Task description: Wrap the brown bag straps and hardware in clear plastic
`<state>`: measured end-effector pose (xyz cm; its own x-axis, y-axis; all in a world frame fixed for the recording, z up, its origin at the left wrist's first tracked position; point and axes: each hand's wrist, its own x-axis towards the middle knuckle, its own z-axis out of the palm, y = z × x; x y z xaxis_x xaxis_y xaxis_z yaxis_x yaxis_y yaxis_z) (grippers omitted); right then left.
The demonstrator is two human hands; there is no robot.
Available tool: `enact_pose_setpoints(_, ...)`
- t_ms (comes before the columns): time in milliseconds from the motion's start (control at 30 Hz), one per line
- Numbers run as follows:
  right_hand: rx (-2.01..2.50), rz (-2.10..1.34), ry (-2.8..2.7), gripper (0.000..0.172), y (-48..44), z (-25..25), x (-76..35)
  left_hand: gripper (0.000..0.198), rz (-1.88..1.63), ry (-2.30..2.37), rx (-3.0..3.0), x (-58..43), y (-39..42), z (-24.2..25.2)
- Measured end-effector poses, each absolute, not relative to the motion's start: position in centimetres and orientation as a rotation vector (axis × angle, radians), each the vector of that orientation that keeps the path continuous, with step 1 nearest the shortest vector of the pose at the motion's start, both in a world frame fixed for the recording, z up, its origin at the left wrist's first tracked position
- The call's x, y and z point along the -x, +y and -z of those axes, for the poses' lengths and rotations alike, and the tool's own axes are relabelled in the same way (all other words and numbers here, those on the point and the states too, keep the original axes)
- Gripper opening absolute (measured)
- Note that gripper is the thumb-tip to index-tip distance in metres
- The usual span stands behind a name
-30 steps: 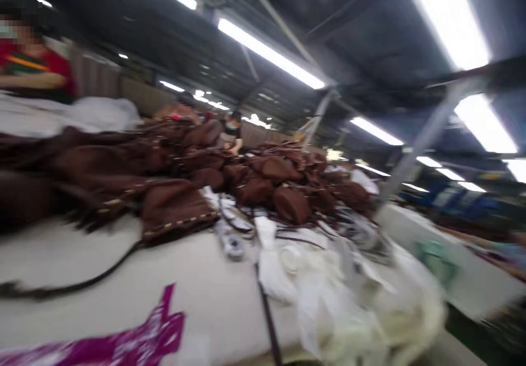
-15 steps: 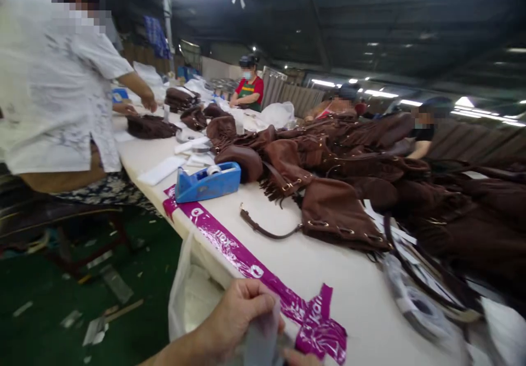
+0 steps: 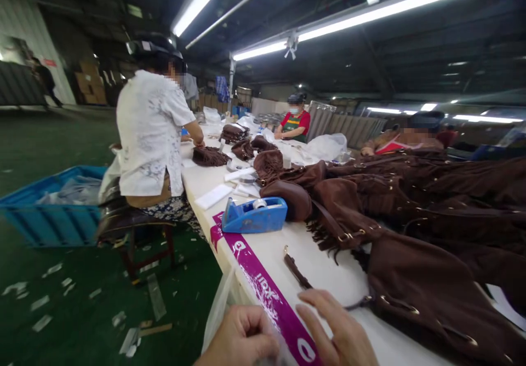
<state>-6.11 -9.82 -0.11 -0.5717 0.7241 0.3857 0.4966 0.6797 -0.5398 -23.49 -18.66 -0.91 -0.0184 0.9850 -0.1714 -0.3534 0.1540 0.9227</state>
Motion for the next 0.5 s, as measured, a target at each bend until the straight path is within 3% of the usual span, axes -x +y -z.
enact_pose_setpoints(133,1.276,-0.058,-2.422,0.029,-4.6,-0.8,9.5,0.019,-1.376,1.154,-0.796,25.3,-18.4,-0.4)
enact_pose_setpoints(267,1.421,-0.092,-2.540,0.016,-3.8,-0.3,12.0,0.025,-1.357,1.181,-0.784,26.0,-18.3,-0.8)
enact_pose_setpoints(333,1.267,-0.296,-2.542,0.014,-4.6,-0.4,11.4,0.026,-1.330,1.174,-0.765,26.0,-18.3,-0.6)
enact_pose_setpoints(500,0.863,-1.302,-2.251,0.018,-7.7,-2.0,6.4,0.015,-1.158,1.135,-0.782,25.0,-18.3,-1.0)
